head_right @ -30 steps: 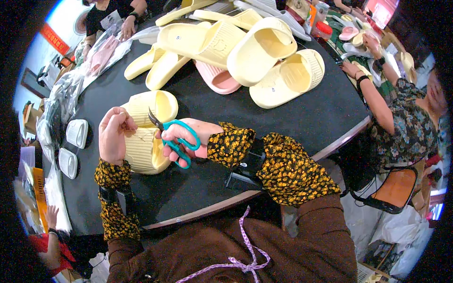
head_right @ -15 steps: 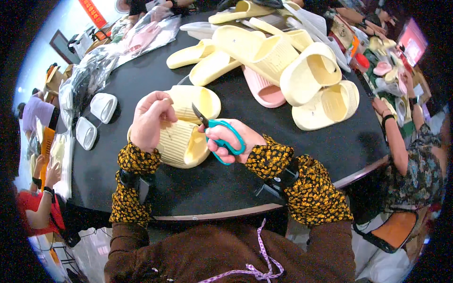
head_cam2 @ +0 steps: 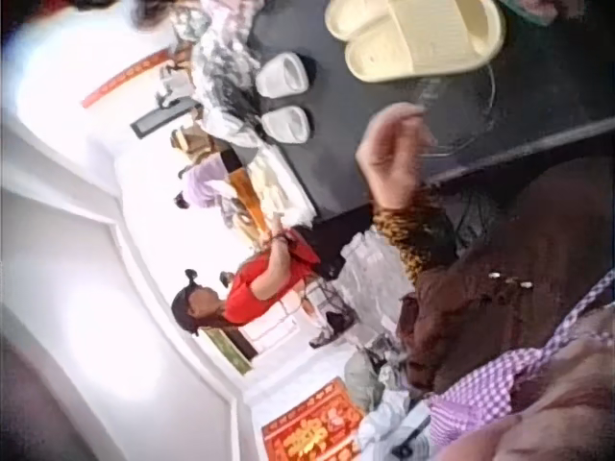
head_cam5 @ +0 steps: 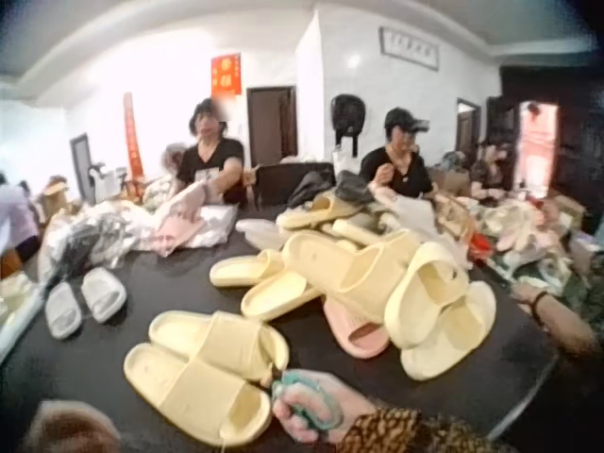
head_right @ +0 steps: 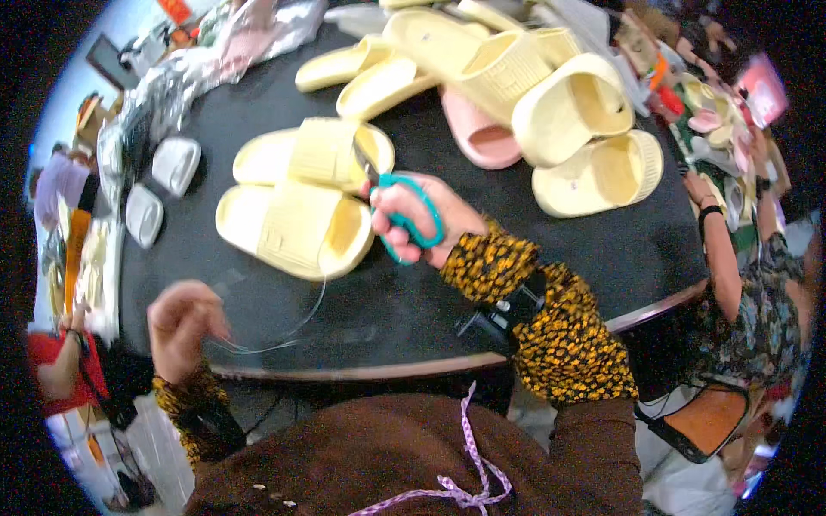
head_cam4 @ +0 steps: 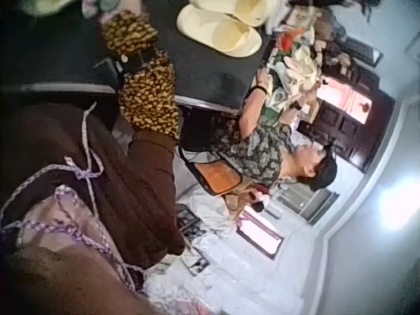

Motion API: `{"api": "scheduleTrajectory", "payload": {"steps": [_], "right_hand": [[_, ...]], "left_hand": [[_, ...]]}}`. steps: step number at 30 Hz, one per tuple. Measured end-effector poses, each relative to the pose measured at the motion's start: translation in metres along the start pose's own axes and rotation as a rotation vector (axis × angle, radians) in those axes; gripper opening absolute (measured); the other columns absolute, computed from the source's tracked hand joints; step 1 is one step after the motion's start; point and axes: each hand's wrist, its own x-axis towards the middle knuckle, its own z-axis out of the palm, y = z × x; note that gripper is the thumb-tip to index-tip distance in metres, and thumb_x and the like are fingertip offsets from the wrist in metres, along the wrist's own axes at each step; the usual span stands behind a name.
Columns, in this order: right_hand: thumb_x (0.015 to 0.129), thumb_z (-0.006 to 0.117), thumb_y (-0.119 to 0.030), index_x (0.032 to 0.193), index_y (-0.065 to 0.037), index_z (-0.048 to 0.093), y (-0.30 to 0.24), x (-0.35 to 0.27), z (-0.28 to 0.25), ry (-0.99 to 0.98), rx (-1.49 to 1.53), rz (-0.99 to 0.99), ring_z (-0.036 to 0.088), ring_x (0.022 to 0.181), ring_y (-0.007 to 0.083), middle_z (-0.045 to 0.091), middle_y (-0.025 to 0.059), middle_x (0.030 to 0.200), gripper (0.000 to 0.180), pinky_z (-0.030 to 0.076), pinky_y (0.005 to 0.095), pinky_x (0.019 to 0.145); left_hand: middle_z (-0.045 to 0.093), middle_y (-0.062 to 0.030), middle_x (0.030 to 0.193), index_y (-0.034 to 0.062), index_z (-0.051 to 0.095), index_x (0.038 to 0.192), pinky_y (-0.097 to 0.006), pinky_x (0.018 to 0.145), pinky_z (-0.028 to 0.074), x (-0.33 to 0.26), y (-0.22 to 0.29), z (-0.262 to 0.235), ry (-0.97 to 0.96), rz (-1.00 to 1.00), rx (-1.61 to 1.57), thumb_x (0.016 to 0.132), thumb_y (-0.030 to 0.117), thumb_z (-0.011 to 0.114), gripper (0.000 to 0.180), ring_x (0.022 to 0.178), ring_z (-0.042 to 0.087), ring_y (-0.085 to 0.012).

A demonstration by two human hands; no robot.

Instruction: Using snips to trim excess material or threads from mass-produced plastic sandals/slides.

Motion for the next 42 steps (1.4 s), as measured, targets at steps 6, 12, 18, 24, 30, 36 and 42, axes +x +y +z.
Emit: {"api": "scheduleTrajectory", "payload": {"steps": [6, 12, 18, 24, 30, 36, 42], "right_hand": [[0.087, 0.05, -0.021, 0.114, -0.004, 0.044, -0.003, -0.003, 0.011, 0.023, -0.11, -0.008, 0.04, 0.045, 0.0055, 0.049, 0.0012, 0.07, 0.032, 0.032, 0.0187, 0.034], [0.09, 0.049, -0.022, 0.118, -0.003, 0.042, 0.008, 0.003, 0.012, -0.014, -0.102, 0.011, 0.043, 0.046, 0.006, 0.049, 0.0022, 0.071, 0.034, 0.034, 0.0187, 0.034], [0.085, 0.053, -0.021, 0.112, -0.002, 0.047, 0.001, -0.007, 0.004, 0.048, -0.153, -0.054, 0.041, 0.047, 0.0067, 0.05, 0.0018, 0.068, 0.033, 0.032, 0.0211, 0.036], [0.082, 0.055, -0.014, 0.108, -0.003, 0.051, 0.003, -0.005, 0.007, 0.029, -0.11, -0.026, 0.046, 0.046, 0.0075, 0.053, 0.0025, 0.067, 0.028, 0.035, 0.0215, 0.035], [0.084, 0.056, -0.015, 0.104, -0.004, 0.052, 0.002, -0.004, 0.001, 0.003, -0.123, -0.02, 0.049, 0.044, 0.0068, 0.055, 0.0013, 0.064, 0.023, 0.037, 0.0207, 0.034], [0.083, 0.055, -0.014, 0.107, -0.003, 0.052, 0.0, -0.001, 0.004, 0.045, -0.14, -0.056, 0.047, 0.044, 0.0075, 0.055, 0.0026, 0.064, 0.026, 0.037, 0.021, 0.034], [0.083, 0.059, -0.018, 0.11, -0.003, 0.051, 0.001, -0.004, 0.009, 0.005, -0.229, -0.082, 0.05, 0.044, 0.0058, 0.055, 0.0024, 0.066, 0.032, 0.04, 0.0185, 0.035]], "left_hand": [[0.05, -0.0008, 0.064, -0.0002, 0.057, 0.103, -0.021, 0.052, 0.04, -0.083, -0.072, -0.106, 0.734, -0.045, -0.078, 0.093, 0.014, 0.051, 0.018, 0.058, 0.049, -0.0081], [0.046, 0.0021, 0.056, 0.0074, 0.059, 0.095, -0.023, 0.042, 0.038, -0.206, -0.204, -0.166, 1.028, -0.478, 0.06, 0.088, 0.02, 0.058, 0.015, 0.046, 0.044, -0.0071], [0.054, -0.0059, 0.057, 0.0032, 0.06, 0.097, -0.029, 0.04, 0.039, -0.238, -0.284, -0.137, 0.708, -0.748, 0.424, 0.087, 0.015, 0.054, 0.017, 0.045, 0.052, -0.0148], [0.061, -0.0118, 0.106, -0.0038, 0.057, 0.108, -0.029, 0.087, 0.044, -0.217, -0.25, -0.19, 1.029, -0.302, 0.677, 0.085, 0.005, 0.05, 0.026, 0.098, 0.057, -0.0179], [0.062, -0.01, 0.097, -0.0057, 0.057, 0.104, -0.027, 0.084, 0.045, -0.034, -0.093, -0.091, 0.711, 0.071, 0.365, 0.09, 0.004, 0.047, 0.02, 0.092, 0.057, -0.0153], [0.061, -0.0068, 0.072, -0.0055, 0.055, 0.108, -0.023, 0.061, 0.047, 0.089, -0.052, 0.0, 0.116, -0.012, 0.163, 0.091, 0.014, 0.048, 0.027, 0.066, 0.057, -0.0108], [0.058, -0.0115, 0.104, -0.0036, 0.048, 0.12, -0.028, 0.085, 0.043, 0.145, -0.072, 0.045, -0.235, -0.135, -0.125, 0.091, 0.022, 0.051, 0.039, 0.096, 0.054, -0.0138]]}}
